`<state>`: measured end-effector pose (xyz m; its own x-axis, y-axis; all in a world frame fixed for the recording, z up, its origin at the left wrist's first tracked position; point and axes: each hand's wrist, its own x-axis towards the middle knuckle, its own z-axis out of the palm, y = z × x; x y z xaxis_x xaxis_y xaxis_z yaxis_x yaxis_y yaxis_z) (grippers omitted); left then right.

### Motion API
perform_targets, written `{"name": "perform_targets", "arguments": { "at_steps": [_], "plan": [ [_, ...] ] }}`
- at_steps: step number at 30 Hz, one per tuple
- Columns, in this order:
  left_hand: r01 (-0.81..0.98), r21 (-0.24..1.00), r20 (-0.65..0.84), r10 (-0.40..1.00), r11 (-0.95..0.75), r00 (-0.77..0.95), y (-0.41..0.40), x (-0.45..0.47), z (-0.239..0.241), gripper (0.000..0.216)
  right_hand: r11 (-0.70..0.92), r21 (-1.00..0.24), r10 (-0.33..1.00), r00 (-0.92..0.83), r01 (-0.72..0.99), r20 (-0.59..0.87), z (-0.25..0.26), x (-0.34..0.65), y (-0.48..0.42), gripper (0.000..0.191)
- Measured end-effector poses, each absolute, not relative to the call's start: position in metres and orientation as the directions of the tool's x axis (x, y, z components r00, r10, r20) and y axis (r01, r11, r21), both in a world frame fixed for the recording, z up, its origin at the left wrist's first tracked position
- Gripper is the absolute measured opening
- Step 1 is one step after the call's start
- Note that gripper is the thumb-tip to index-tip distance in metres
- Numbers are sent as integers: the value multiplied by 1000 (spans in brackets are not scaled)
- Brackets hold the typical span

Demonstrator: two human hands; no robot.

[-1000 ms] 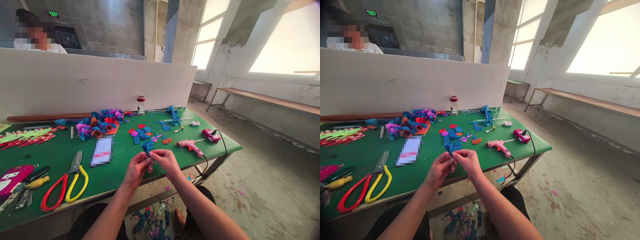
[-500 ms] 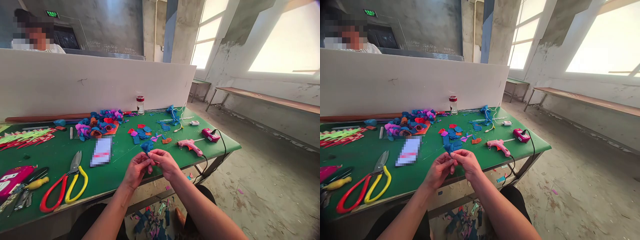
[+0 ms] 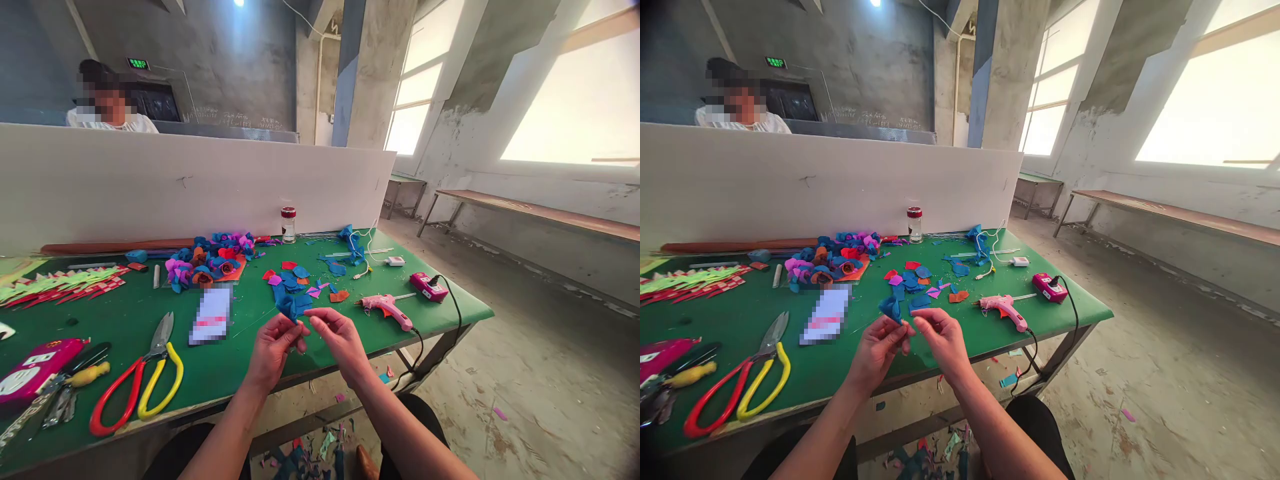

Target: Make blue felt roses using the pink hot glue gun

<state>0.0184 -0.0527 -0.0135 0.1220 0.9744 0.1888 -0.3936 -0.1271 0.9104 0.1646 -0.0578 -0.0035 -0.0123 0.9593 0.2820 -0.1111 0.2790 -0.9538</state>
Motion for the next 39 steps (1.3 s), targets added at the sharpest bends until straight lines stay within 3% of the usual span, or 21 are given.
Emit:
{"name": "perform_targets", "arguments": {
  "at_steps": [5,14,22,33,38,39],
  "plan": [
    [-310,909,299,954,-279,19,-52,19,-18,18,526,-825,842,8,205,539,12,159,-70,22],
    [-197,887,423,906,-418,-18,-58,17,-17,12,586,-759,784,38,284,620,13,152,-77,18],
    [-132,864,488,872,-486,-13,-63,18,-14,16,587,-751,787,5,302,617,15,151,-80,14],
    [-125,897,422,906,-424,-38,-71,18,-8,12,594,-757,793,-38,273,608,21,154,-83,16],
    [-253,887,372,923,-386,-104,-66,15,-10,9,531,-830,845,-25,173,535,21,174,-65,42],
    [-280,882,364,925,-380,-110,-64,12,-9,9,493,-855,864,21,160,502,18,183,-56,39]
  ]
}}
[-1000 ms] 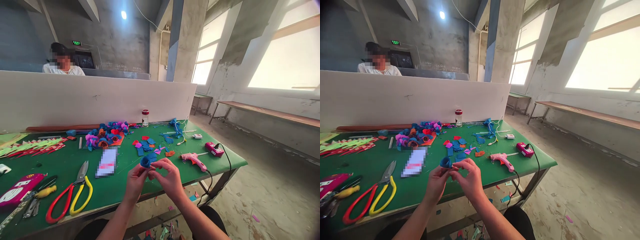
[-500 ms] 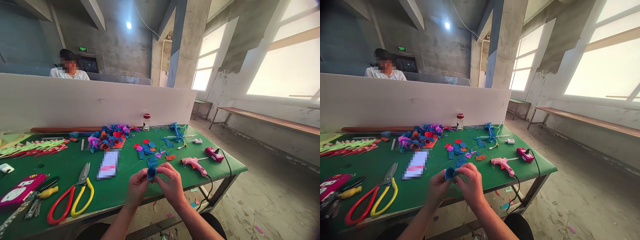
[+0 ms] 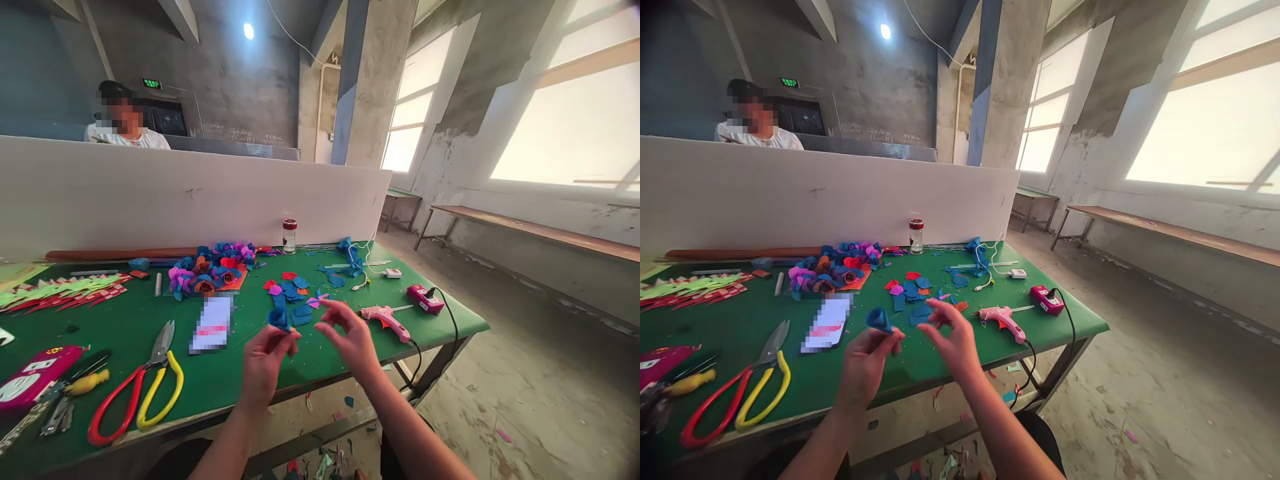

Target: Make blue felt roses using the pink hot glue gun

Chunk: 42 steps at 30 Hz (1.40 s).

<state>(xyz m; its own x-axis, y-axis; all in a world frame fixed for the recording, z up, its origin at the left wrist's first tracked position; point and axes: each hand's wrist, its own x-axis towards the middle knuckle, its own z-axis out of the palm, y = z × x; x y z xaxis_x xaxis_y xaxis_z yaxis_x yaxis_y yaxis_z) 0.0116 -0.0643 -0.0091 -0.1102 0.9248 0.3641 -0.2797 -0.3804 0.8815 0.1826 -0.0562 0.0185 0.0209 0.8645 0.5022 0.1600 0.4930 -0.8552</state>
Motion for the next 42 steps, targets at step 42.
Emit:
{"name": "perform_targets", "arguments": {
  "at_steps": [42],
  "plan": [
    [-263,964,-38,999,35,-4,-47,31,-14,34,-2,-963,1000,-1,-269,-2,-27,187,-63,34]
  ]
}}
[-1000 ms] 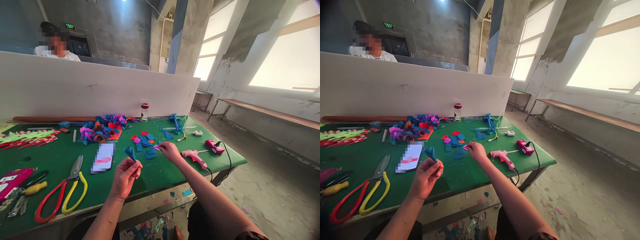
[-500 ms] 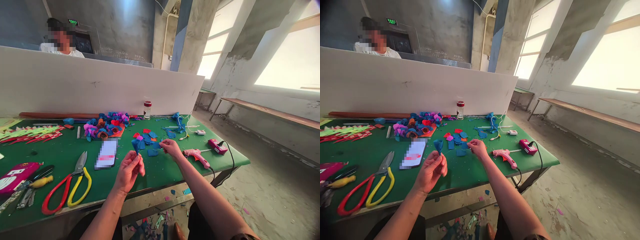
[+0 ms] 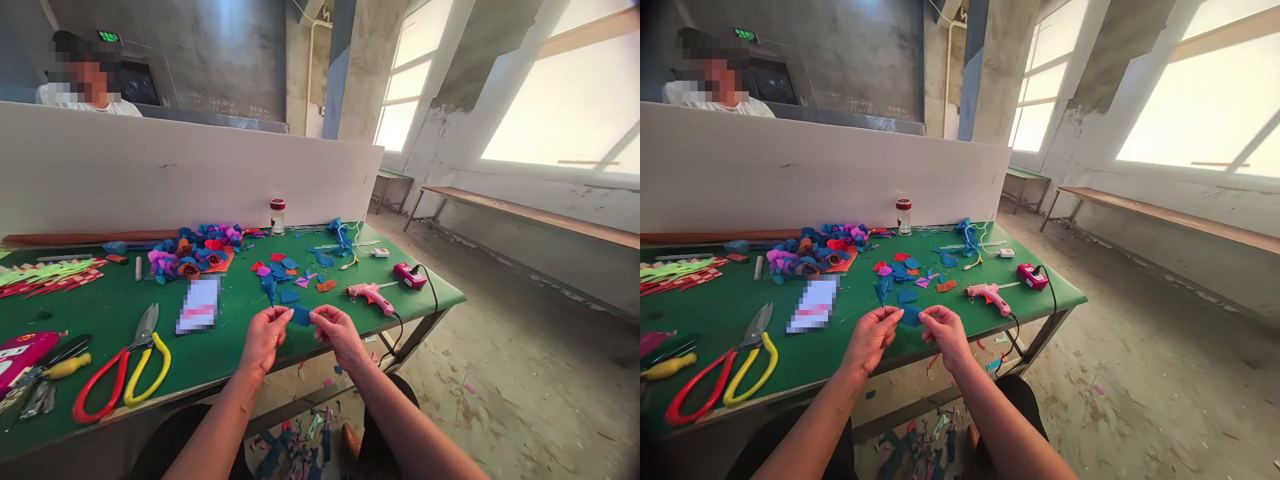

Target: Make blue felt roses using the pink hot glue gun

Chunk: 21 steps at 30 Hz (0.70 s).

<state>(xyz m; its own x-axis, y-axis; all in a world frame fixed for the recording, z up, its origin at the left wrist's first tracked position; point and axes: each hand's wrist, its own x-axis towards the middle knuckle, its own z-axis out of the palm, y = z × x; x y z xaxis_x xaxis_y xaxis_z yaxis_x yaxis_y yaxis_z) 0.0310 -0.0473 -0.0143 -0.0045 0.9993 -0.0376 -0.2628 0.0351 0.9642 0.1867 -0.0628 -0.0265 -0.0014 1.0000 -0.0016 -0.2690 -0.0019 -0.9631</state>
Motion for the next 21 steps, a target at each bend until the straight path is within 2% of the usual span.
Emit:
{"name": "perform_targets", "arguments": {
  "at_steps": [2,4,5,6,7,9,14,18,21],
  "plan": [
    [-107,994,-4,1000,1,-25,-42,28,-16,30,117,-992,991,73,-52,113,-28,211,-61,34],
    [54,998,23,999,-21,-29,-35,23,-19,27,230,-926,927,223,298,302,-28,249,-54,34],
    [106,994,17,1000,-14,-23,-32,20,-20,26,212,-848,877,288,485,384,-28,271,-50,33],
    [149,989,6,1000,-4,-7,-29,18,-22,25,113,-758,847,337,642,412,-29,294,-45,34],
    [187,982,-4,1000,4,0,-26,16,-23,24,-15,-675,858,356,738,371,-30,315,-41,36],
    [254,967,-17,1000,15,6,-22,14,-27,21,-87,-646,899,339,759,277,-33,348,-30,35],
    [407,913,-6,1000,0,13,-15,14,-30,17,-44,-621,978,161,783,135,-40,376,-6,28],
    [619,785,15,1000,-25,22,-13,16,-28,15,-23,-664,992,102,748,81,-39,378,-3,28],
    [715,698,25,999,-51,47,-14,18,-27,15,-30,-723,993,104,690,59,-34,373,-17,32]
  ]
}}
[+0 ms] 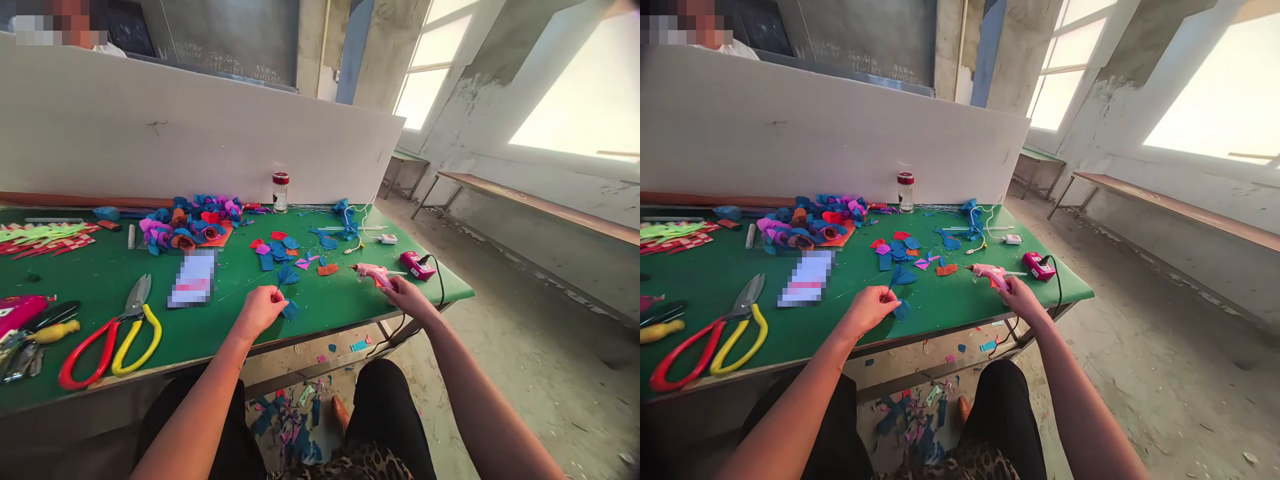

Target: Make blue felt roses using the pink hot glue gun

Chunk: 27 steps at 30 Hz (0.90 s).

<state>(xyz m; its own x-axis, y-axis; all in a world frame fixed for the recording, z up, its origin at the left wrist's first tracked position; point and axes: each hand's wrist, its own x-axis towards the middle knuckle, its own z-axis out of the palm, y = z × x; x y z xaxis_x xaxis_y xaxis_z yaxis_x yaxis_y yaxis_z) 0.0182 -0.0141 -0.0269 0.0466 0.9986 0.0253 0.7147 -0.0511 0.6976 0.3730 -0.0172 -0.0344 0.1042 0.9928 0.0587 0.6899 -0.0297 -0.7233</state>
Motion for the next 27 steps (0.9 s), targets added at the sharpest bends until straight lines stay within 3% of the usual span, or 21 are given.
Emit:
{"name": "perform_targets", "arguments": {
  "at_steps": [2,5,9,12,21,27],
  "plan": [
    [749,659,36,997,-72,65,-15,19,-27,14,-29,-824,995,95,566,30,-30,364,-33,37],
    [785,607,85,992,-126,93,-17,19,-27,13,-102,-990,995,16,94,-101,-23,346,-58,45],
    [770,622,72,989,-144,127,-19,16,-27,11,-246,-950,961,-174,-194,-213,-19,321,-80,33],
    [759,637,59,990,-134,126,-19,14,-27,11,-290,-892,949,-228,-346,-220,-20,306,-88,30],
    [755,638,72,988,-151,138,-20,14,-26,11,-272,-904,930,-332,-330,-159,-18,286,-90,36],
    [759,628,96,985,-173,145,-16,13,-29,11,-145,-982,939,-330,-122,-98,-9,279,-83,31]
  ]
}}
